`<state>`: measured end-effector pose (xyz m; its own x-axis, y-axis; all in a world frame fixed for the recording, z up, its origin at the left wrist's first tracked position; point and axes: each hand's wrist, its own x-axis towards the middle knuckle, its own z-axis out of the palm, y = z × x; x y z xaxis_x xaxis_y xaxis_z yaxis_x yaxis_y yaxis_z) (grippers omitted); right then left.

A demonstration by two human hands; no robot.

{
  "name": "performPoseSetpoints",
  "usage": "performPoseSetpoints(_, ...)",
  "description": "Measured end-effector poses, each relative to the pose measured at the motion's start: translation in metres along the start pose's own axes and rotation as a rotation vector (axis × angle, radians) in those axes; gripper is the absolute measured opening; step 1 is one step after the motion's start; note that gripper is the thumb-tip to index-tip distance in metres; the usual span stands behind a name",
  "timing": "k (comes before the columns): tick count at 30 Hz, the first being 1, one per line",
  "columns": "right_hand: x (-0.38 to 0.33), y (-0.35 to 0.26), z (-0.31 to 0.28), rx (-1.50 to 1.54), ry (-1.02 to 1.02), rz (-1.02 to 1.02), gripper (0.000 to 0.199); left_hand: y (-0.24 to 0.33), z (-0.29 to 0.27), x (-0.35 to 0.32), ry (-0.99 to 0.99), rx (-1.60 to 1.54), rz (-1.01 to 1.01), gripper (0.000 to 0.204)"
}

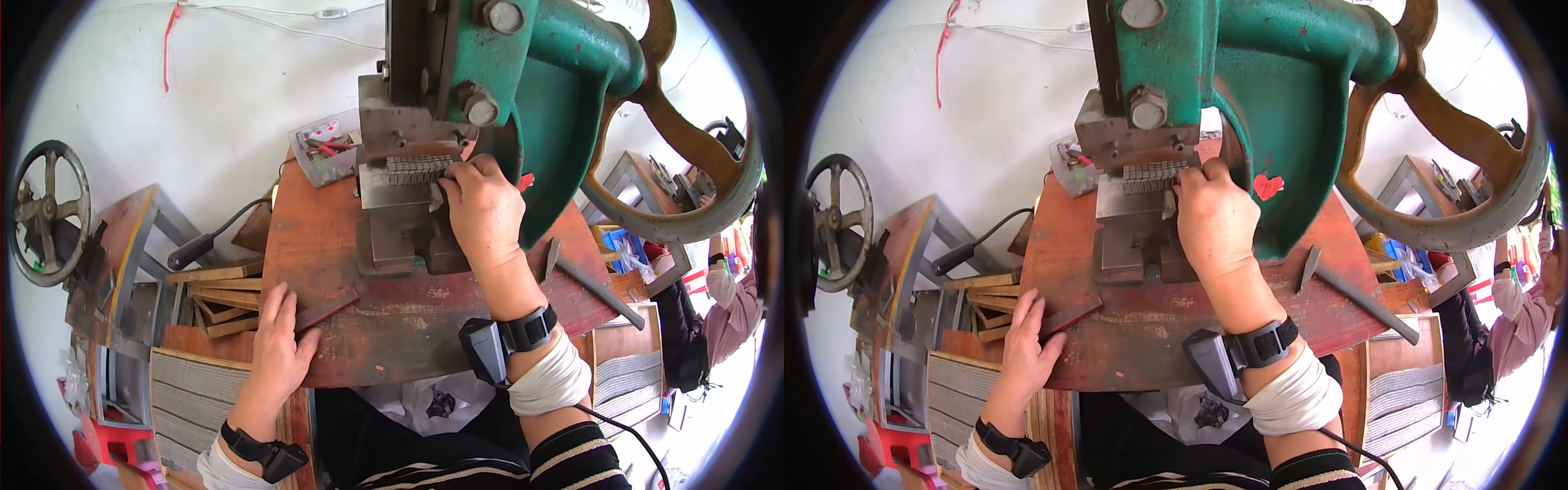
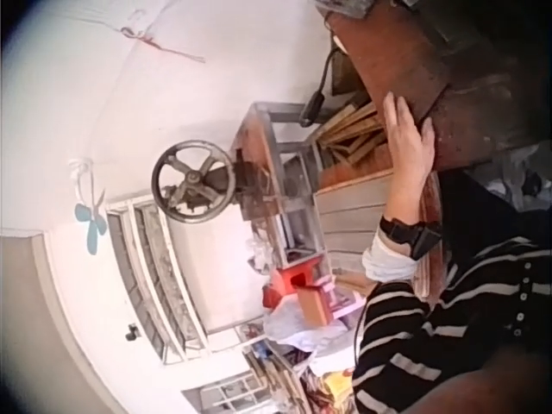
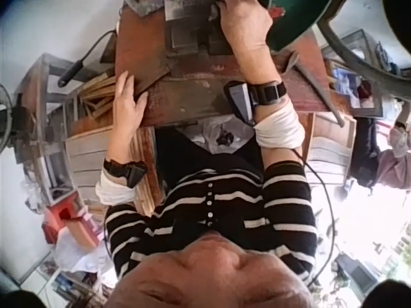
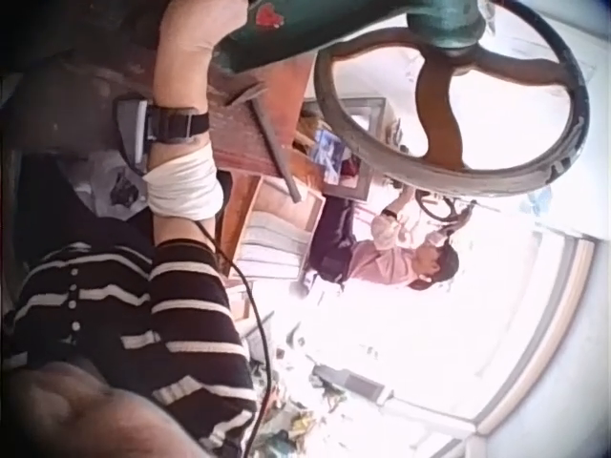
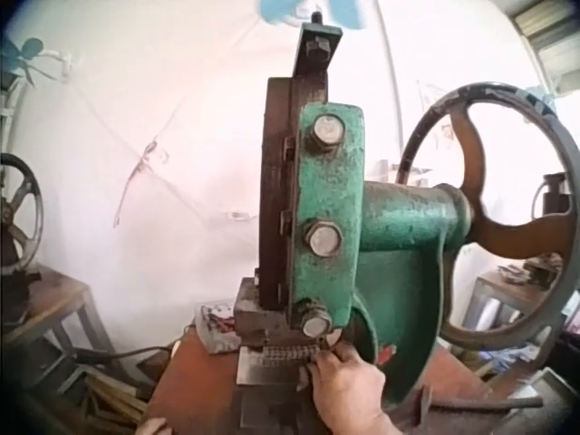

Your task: Joining and pressing small metal U-shaped components using a manual press machine.

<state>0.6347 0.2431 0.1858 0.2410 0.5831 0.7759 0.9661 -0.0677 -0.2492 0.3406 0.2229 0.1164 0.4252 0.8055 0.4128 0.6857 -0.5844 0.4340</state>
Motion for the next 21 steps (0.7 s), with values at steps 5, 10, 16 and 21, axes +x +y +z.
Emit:
performPoseSetpoints(5, -0.005, 0.011, -0.01, 0.157, 0.051, -0.042, 0.012, 0.003, 0.015, -0.006, 0.163, 0.254, 0.068, 0.04)
performPoseSetpoints(10, -0.037, 0.021, -0.056, 0.391, -0.001, -0.177, 0.019, 0.006, -0.004, -0.011, 0.394, 0.191, -0.075, 0.031)
performPoseSetpoints(16, -0.086, 0.058, -0.072, 0.378, -0.204, -0.06, 0.02, 0.076, -0.006, 0.11, 0.25, 0.014, 0.225, 0.03)
performPoseSetpoints(21, -0.096, 0.071, -0.081, 0.393, -0.246, -0.088, 0.02, 0.085, 0.009, 0.139, 0.17, 0.182, 0.182, 0.038)
